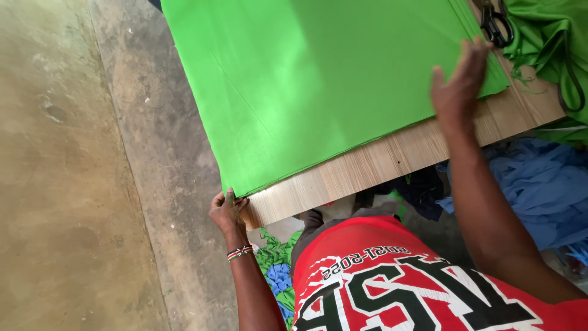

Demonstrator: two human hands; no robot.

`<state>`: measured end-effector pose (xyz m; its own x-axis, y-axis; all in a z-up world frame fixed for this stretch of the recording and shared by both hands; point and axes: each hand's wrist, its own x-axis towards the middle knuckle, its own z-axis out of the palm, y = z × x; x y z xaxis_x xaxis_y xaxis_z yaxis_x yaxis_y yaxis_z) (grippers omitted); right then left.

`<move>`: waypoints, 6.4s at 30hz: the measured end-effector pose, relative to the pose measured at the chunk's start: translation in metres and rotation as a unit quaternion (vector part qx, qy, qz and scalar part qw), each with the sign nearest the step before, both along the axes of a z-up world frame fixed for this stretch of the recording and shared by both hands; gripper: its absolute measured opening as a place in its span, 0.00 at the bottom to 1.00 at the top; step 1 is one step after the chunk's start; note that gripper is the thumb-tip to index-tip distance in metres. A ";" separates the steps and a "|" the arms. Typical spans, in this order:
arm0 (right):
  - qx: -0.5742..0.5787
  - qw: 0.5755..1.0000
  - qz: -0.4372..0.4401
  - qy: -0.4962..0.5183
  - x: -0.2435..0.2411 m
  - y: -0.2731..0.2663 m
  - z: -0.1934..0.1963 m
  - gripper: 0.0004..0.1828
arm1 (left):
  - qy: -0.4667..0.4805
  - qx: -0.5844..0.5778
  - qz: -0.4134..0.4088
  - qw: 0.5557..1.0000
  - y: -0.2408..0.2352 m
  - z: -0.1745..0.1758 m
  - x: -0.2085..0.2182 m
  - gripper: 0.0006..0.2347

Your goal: Smoothing, folding, and cutting green fabric on a wooden table using scissors

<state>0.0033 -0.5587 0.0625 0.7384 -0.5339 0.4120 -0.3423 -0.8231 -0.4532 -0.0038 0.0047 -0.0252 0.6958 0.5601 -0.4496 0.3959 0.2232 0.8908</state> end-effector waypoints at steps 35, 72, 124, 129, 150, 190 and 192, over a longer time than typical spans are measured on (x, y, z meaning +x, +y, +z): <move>-0.094 0.985 0.136 0.042 0.074 -0.048 -0.047 0.35 | -0.003 0.609 -0.427 0.669 -0.183 0.044 0.077 0.35; -0.031 0.991 0.100 0.081 0.032 -0.072 -0.091 0.35 | -0.125 0.584 -0.319 0.736 -0.147 0.001 0.079 0.27; -0.047 0.967 0.215 0.126 0.066 -0.060 -0.080 0.37 | 0.008 0.669 -0.343 0.659 -0.152 0.017 0.072 0.30; -0.051 0.971 0.212 0.103 0.063 -0.051 -0.059 0.39 | 0.040 0.669 -0.257 0.697 -0.156 0.012 0.074 0.32; -0.059 0.978 0.156 0.124 0.072 -0.054 -0.075 0.37 | -0.004 0.637 -0.331 0.696 -0.123 0.017 0.172 0.34; -0.069 0.990 0.100 0.067 0.347 -0.121 -0.092 0.44 | 0.050 0.647 -0.319 0.691 -0.129 0.029 0.174 0.32; -0.062 0.989 0.101 0.091 0.327 -0.128 -0.085 0.44 | 0.044 0.650 -0.314 0.691 -0.128 0.025 0.176 0.32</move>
